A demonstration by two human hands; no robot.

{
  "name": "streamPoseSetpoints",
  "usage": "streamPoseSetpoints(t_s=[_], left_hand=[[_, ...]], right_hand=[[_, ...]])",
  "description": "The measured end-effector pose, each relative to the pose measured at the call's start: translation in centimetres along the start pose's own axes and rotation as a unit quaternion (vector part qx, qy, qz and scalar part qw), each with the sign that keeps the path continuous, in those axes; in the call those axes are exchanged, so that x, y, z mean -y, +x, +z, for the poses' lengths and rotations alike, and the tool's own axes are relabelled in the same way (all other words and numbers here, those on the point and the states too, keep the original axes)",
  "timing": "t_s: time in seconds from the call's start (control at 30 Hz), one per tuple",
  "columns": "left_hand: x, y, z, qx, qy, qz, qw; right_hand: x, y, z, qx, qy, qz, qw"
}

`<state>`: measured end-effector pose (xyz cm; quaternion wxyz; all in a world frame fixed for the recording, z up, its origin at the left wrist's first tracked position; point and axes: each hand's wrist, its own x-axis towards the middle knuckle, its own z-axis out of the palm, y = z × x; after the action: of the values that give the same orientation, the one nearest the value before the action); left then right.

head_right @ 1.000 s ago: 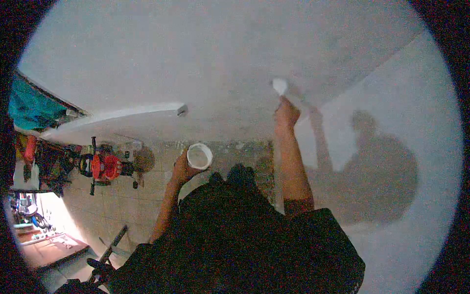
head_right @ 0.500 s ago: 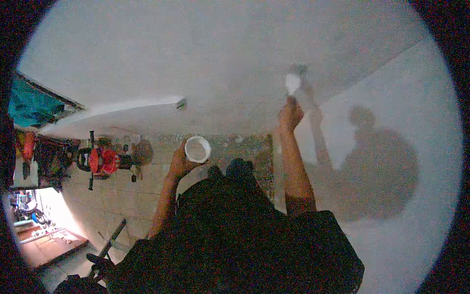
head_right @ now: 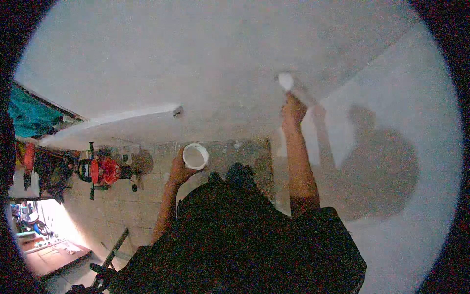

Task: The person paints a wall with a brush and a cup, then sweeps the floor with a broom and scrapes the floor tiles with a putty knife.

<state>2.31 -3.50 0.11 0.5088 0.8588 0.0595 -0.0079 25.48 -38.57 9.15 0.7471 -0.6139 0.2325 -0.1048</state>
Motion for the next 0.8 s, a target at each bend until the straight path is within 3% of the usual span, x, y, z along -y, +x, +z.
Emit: streamPoseSetpoints(t_s=[0.13,0.17,0.2,0.3,0.33,0.4,0.47,0.53,0.63,0.7,0.8], left_hand=[[0.5,-0.1,-0.2,-0.003,0.019,0.0,1.0],[-0.3,-0.3,-0.7,-0.006,0.017,0.005,1.0],[-0.7,-0.5,-0.9,-0.009,0.016,0.009,1.0],[-0.5,-0.1,-0.2,-0.011,0.004,0.01,1.0],[-0.6,-0.1,-0.1,-0.009,0.004,0.012,1.0],[-1.1,0.1,-0.3,0.004,-0.007,0.007,1.0],[-0.4,0.2,-0.2,0.008,-0.011,0.007,1.0],[-0.1,0.3,0.1,0.014,-0.014,0.008,1.0],[-0.1,0.3,0.3,0.012,0.027,0.018,0.999],[-0.4,0.5,0.0,0.033,0.025,-0.004,0.999],[-0.8,-0.2,-0.2,-0.015,0.025,0.034,0.999]], right_hand=[[10.5,-4.5,1.2,0.002,0.063,-0.044,0.997],[12.1,-5.1,1.1,-0.011,0.074,-0.108,0.991],[12.7,-5.2,0.9,-0.024,0.085,-0.169,0.982],[13.0,-4.1,0.4,0.02,0.119,-0.185,0.975],[11.9,-3.7,0.2,0.018,0.119,-0.186,0.975],[6.7,-1.7,0.2,-0.082,0.126,-0.154,0.977],[0.1,0.5,-1.0,-0.051,0.057,-0.063,0.995],[-10.5,6.1,-2.7,-0.082,-0.017,-0.072,0.994],[-12.4,2.8,-2.0,-0.041,-0.055,0.015,0.998],[-14.5,2.8,-2.1,-0.108,-0.109,0.156,0.976],[-15.6,4.0,-3.3,-0.079,-0.126,0.132,0.98]])
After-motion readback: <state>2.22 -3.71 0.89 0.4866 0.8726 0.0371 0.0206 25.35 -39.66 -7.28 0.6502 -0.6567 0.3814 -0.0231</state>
